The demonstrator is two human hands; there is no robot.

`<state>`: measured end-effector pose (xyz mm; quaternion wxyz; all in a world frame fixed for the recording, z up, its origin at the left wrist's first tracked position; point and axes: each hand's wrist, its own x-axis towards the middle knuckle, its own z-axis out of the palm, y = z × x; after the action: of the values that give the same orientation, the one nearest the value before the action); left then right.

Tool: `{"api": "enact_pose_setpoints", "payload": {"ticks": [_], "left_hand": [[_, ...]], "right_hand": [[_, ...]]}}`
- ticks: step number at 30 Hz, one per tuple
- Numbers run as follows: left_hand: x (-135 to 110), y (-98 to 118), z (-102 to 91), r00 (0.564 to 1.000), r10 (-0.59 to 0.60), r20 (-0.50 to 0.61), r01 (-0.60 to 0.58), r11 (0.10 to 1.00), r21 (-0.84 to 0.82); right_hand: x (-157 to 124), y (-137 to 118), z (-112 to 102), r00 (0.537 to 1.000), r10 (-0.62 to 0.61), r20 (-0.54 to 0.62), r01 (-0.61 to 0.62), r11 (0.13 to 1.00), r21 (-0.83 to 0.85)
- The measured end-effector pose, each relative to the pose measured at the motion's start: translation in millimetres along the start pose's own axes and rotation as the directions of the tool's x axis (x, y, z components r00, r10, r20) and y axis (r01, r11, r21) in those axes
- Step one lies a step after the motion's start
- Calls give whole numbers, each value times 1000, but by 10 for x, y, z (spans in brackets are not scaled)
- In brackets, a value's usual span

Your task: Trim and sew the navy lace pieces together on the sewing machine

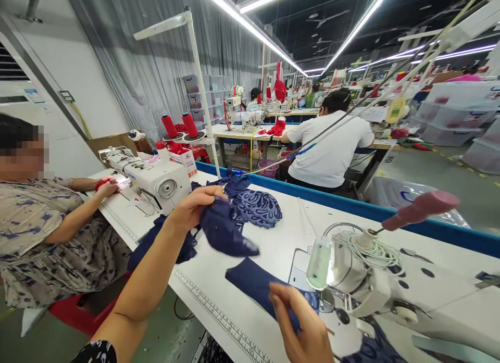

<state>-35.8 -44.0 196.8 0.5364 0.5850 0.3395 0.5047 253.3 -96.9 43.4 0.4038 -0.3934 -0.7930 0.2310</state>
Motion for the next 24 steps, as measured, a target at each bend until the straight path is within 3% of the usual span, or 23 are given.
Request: {"api": "enact_pose_setpoints", "payload": {"ticks": [2, 4, 7, 9, 12, 14, 16, 18, 20, 21, 23, 24], "left_hand": [[-138, 122, 92, 992, 22, 121, -3, 987, -158], [-268, 177, 210, 982, 20, 190, 27, 969, -247], [-415, 182, 305, 973, -4, 232, 75, 953, -295], [-468, 155, 234, 974, -6, 227, 76, 951, -298], [-484, 74, -66, 988, -66, 140, 79, 993, -88], [-458, -28, -265, 978, -177, 114, 155, 972, 175], [-410, -183, -318, 947, -289, 142, 222, 906, 361], [-370, -385, -144, 929, -325, 179, 195, 837, 512], [-371, -600, 230, 932, -262, 251, 26, 739, 673], [-389, -696, 454, 912, -220, 346, -84, 725, 684], [-441, -834, 875, 810, -172, 560, -272, 737, 619], [-465, -870, 1036, 799, -162, 579, -299, 729, 616]], "right_hand": [[197, -131, 184, 997, 45, -62, -42, 998, 51], [330, -243, 348, 999, -11, -45, 15, 996, 88], [332, -366, 461, 994, -69, 79, 55, 984, 172], [213, -384, 386, 979, -6, 205, -43, 971, 233], [-35, -285, 67, 939, 166, 300, -252, 928, 275], [-179, -179, -180, 936, 283, 211, -334, 905, 264], [-271, -102, -358, 940, 327, 99, -341, 916, 213], [-305, -93, -427, 971, 229, 64, -236, 963, 128], [-298, -154, -407, 992, 56, 115, -61, 997, 41], [-289, -201, -380, 991, -20, 136, 19, 1000, 10], [-289, -297, -325, 991, -93, 92, 97, 994, -39], [-306, -334, -307, 995, -95, 34, 96, 994, -55]]}}
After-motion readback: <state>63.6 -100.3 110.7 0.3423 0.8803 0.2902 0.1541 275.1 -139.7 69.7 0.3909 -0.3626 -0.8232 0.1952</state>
